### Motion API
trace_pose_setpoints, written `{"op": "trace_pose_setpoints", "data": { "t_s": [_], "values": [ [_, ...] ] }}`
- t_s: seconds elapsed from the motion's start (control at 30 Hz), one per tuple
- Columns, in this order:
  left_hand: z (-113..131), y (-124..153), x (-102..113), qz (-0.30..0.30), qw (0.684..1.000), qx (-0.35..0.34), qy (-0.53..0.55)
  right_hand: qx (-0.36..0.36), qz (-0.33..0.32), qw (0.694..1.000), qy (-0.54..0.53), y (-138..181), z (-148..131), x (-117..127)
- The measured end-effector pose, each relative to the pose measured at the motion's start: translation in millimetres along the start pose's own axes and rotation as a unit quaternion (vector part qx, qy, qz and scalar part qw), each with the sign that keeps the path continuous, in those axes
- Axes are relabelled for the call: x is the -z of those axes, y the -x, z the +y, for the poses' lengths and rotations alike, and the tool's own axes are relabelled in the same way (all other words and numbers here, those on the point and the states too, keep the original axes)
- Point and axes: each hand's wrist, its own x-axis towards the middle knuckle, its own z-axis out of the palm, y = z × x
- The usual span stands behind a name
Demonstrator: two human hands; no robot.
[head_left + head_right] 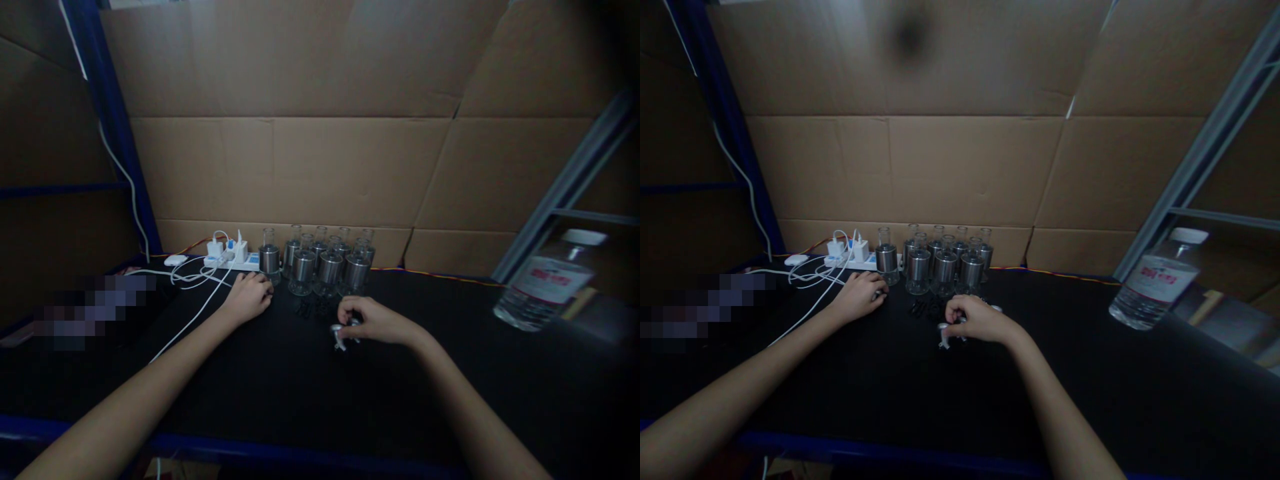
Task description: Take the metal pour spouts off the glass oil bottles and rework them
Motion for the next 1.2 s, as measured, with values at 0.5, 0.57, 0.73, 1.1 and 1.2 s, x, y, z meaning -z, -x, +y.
{"op": "trace_pose_setpoints", "data": {
  "t_s": [0.5,0.57,0.73,1.1,1.2],
  "values": [
    [-20.6,1.5,-0.7,-0.093,0.992,0.085,0.029,0.0,-0.016,1.0,0.013,-1.4,2.4,0.5],
    [-22.0,1.4,-2.3,-0.086,0.992,0.086,0.024,0.004,-0.017,1.0,0.012,-1.7,2.4,0.8],
    [-22.1,1.2,-4.6,-0.065,0.993,0.094,0.006,0.003,-0.018,1.0,0.008,-1.8,1.3,1.0],
    [-26.4,0.5,-8.9,-0.048,0.989,0.137,0.006,-0.002,-0.022,1.0,-0.002,-2.0,1.5,0.1],
    [-28.4,-0.1,-10.5,-0.056,0.989,0.137,0.012,-0.006,-0.023,1.0,-0.006,-1.8,0.4,0.9]
  ]
}}
